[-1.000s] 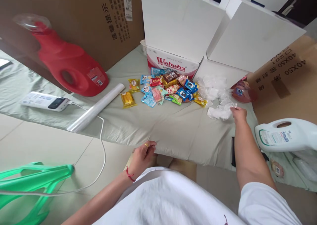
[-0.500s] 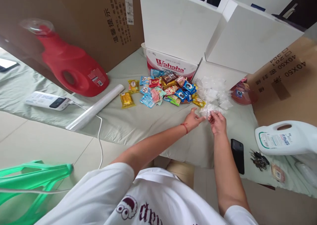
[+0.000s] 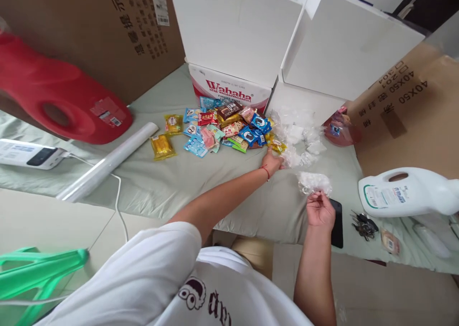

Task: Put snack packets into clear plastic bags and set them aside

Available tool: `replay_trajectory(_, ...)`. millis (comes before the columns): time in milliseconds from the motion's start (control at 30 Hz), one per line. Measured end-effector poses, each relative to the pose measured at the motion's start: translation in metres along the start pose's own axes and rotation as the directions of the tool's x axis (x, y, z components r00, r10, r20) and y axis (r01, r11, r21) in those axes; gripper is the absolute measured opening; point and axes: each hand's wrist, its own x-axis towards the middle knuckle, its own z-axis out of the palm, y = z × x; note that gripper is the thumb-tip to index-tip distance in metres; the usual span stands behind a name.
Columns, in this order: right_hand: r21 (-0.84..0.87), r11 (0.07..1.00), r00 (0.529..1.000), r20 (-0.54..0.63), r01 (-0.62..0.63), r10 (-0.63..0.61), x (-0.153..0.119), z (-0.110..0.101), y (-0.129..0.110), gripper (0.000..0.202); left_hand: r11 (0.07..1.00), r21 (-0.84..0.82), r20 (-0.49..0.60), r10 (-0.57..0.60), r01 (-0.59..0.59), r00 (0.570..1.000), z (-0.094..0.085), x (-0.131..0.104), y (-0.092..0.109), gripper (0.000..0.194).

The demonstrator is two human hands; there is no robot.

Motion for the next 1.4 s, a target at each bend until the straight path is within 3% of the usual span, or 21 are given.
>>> replay_trajectory(67, -0.019, 1.0, 0.999, -0.048, -0.021, 0.02, -0.011, -0.007, 0.01, 0.032, 0.995, 0.085, -0.066, 0.052, -0.047, 0.996, -0.016, -0.023, -0.004, 0.059)
replay_trajectory(133, -0.039, 0.998, 0.995, -0.083, -0.053, 0.049, -0.022, -0.006, 0.019, 0.035, 0.948, 0.242, -0.058, 0.228, -0.208, 0.972, -0.032, -0.055, -0.01, 0.038)
replay_trajectory(200, -0.075, 0.993, 0.992, -0.094, -0.095, 0.088, -0.032, 0.003, 0.026, 0.038, 0.845, 0.349, 0.126, 0.386, -0.405, 0.914, -0.046, -0.087, -0.016, 0.02)
replay_trajectory(300, -0.166, 0.974, 0.988, -0.047, -0.154, 0.148, -0.048, 0.027, 0.034, 0.042, 0.759, 0.344, 0.32, 0.458, -0.552, 0.829, -0.058, -0.121, -0.025, 0.039)
replay_trajectory(367, -0.222, 0.958, 0.983, 0.009, -0.179, 0.186, -0.058, 0.044, 0.039, 0.045, 0.783, 0.329, 0.315, 0.436, -0.528, 0.843, -0.065, -0.129, -0.03, 0.036)
replay_trajectory(433, -0.253, 0.951, 0.98, 0.041, -0.178, 0.194, -0.064, 0.057, 0.043, 0.046, 0.827, 0.322, 0.264, 0.389, -0.461, 0.882, -0.077, -0.128, -0.033, 0.018)
replay_trajectory(567, -0.253, 0.961, 0.993, 0.005, -0.115, 0.12, -0.068, 0.066, 0.048, 0.05, 0.866, 0.345, 0.2, 0.308, -0.361, 0.93, -0.107, -0.127, -0.028, 0.016)
replay_trajectory(733, -0.27, 0.943, 0.978, 0.019, -0.194, 0.207, -0.079, 0.075, 0.055, 0.052, 0.717, 0.446, 0.317, 0.432, -0.535, 0.844, -0.115, -0.142, -0.02, 0.033)
replay_trajectory(867, -0.25, 0.933, 0.956, 0.07, -0.259, 0.285, -0.087, 0.088, 0.06, 0.052, 0.695, 0.519, 0.297, 0.399, -0.497, 0.867, -0.118, -0.147, -0.026, 0.005)
replay_trajectory(1033, -0.281, 0.933, 0.966, 0.064, -0.224, 0.251, -0.084, 0.091, 0.065, 0.056, 0.718, 0.516, 0.269, 0.382, -0.467, 0.884, -0.139, -0.15, -0.026, 0.011)
replay_trajectory(1067, -0.285, 0.93, 0.963, 0.068, -0.233, 0.263, -0.085, 0.093, 0.067, 0.056, 0.705, 0.521, 0.277, 0.394, -0.481, 0.876, -0.141, -0.152, -0.026, 0.023)
replay_trajectory(1167, -0.267, 0.91, 0.925, 0.126, -0.317, 0.359, -0.091, 0.101, 0.073, 0.052, 0.686, 0.528, 0.295, 0.405, -0.501, 0.866, -0.145, -0.153, -0.026, 0.05)
replay_trajectory(1300, -0.167, 0.873, 0.839, 0.245, -0.458, 0.487, -0.091, 0.105, 0.07, 0.044, 0.775, 0.415, 0.307, 0.374, -0.477, 0.875, -0.155, -0.151, -0.026, 0.034)
replay_trajectory(1400, -0.074, 0.827, 0.78, 0.295, -0.557, 0.552, -0.084, 0.1, 0.067, 0.039, 0.855, 0.281, 0.314, 0.347, -0.435, 0.884, -0.16, -0.152, -0.026, 0.044)
